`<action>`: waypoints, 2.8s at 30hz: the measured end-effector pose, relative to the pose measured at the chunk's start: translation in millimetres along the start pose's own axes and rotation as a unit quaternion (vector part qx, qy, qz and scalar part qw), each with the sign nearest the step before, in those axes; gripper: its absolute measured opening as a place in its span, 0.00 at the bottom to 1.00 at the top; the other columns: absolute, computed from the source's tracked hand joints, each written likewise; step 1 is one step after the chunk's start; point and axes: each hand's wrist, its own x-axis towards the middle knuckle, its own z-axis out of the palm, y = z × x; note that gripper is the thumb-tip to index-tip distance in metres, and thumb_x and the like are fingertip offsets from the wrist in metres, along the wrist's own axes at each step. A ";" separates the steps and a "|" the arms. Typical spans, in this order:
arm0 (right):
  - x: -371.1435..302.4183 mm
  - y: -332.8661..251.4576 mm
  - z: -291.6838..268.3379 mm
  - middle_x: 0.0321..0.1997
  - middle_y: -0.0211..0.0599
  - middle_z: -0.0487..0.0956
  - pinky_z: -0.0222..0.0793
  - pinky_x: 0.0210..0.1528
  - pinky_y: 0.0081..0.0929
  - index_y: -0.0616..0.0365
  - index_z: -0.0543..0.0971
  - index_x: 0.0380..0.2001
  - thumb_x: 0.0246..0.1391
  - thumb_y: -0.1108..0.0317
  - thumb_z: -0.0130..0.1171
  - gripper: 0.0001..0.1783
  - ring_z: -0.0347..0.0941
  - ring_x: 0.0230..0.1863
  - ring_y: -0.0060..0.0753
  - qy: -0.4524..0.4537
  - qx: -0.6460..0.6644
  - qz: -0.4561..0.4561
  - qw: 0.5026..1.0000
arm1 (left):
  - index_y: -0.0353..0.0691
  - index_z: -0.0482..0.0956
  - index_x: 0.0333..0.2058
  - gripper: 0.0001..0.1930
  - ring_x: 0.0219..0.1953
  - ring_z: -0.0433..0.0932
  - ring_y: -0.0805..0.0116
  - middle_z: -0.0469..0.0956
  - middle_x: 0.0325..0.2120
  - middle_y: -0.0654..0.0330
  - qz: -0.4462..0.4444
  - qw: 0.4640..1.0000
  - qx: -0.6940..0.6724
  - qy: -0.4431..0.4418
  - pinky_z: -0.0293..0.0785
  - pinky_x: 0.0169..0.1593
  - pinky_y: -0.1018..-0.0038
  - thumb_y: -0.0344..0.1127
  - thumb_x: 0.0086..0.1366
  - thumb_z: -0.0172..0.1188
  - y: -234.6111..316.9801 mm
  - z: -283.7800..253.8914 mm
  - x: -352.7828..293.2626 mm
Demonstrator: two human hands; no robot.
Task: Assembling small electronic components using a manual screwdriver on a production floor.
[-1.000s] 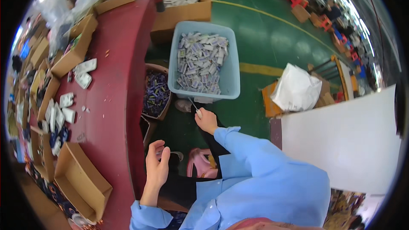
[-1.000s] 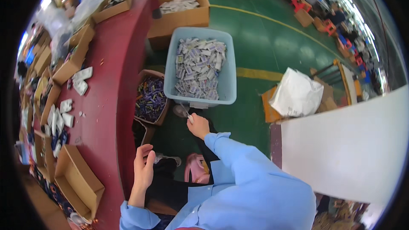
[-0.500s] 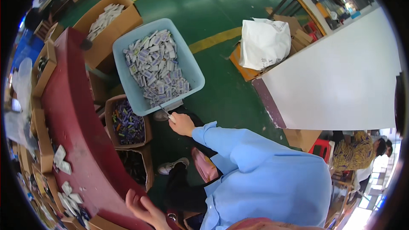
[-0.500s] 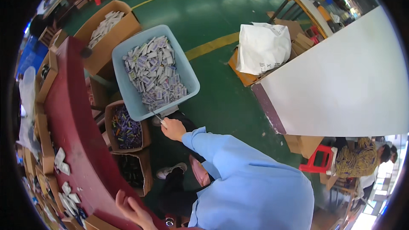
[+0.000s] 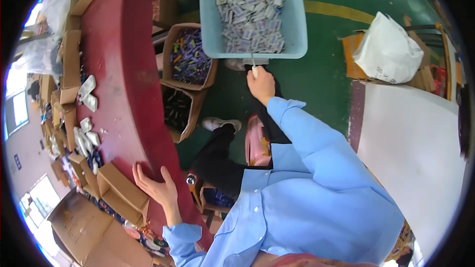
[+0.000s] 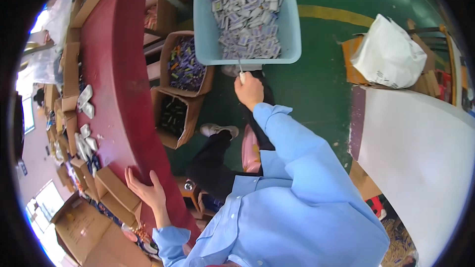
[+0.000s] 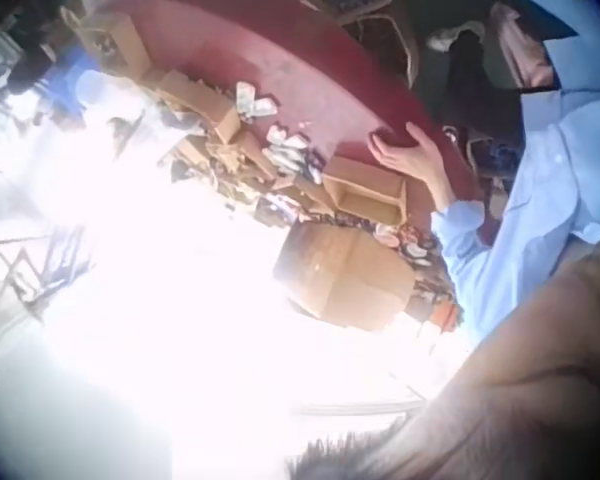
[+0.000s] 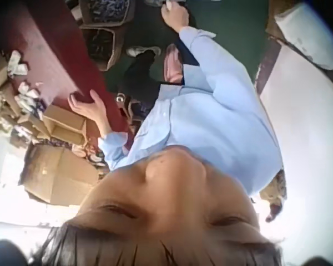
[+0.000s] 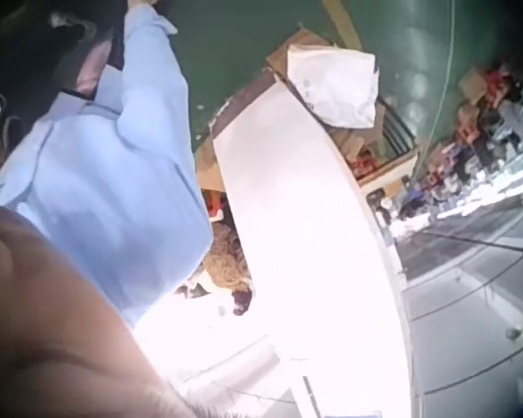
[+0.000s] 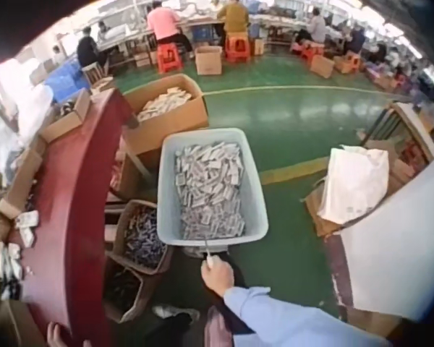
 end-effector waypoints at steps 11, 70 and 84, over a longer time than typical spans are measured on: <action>-2.3 -4.6 1.0 0.25 0.52 0.79 0.71 0.33 0.53 0.58 0.74 0.27 0.52 0.55 0.54 0.15 0.76 0.29 0.60 -0.036 -0.013 -0.011 0.999 | 0.31 0.60 0.57 0.32 0.61 0.58 0.46 0.60 0.58 0.45 -0.019 1.000 -0.020 0.007 0.53 0.64 0.57 0.33 0.55 0.61 -4.7 0.1 -5.3; 18.9 77.1 -69.8 0.30 0.54 0.77 0.66 0.37 0.48 0.63 0.76 0.31 0.51 0.55 0.55 0.19 0.73 0.34 0.61 0.136 0.107 0.032 0.984 | 0.30 0.55 0.58 0.37 0.61 0.56 0.39 0.57 0.59 0.40 0.117 0.989 -0.086 0.003 0.52 0.64 0.51 0.34 0.52 0.64 -50.6 -25.5 -41.7; 152.5 103.3 -4.8 0.41 0.53 0.78 0.68 0.46 0.48 0.57 0.76 0.41 0.54 0.53 0.53 0.20 0.72 0.45 0.60 0.031 -0.045 0.021 0.998 | 0.31 0.51 0.60 0.39 0.64 0.53 0.41 0.51 0.62 0.39 0.071 0.988 -0.120 -0.073 0.51 0.64 0.55 0.30 0.53 0.61 -58.5 -17.4 -37.2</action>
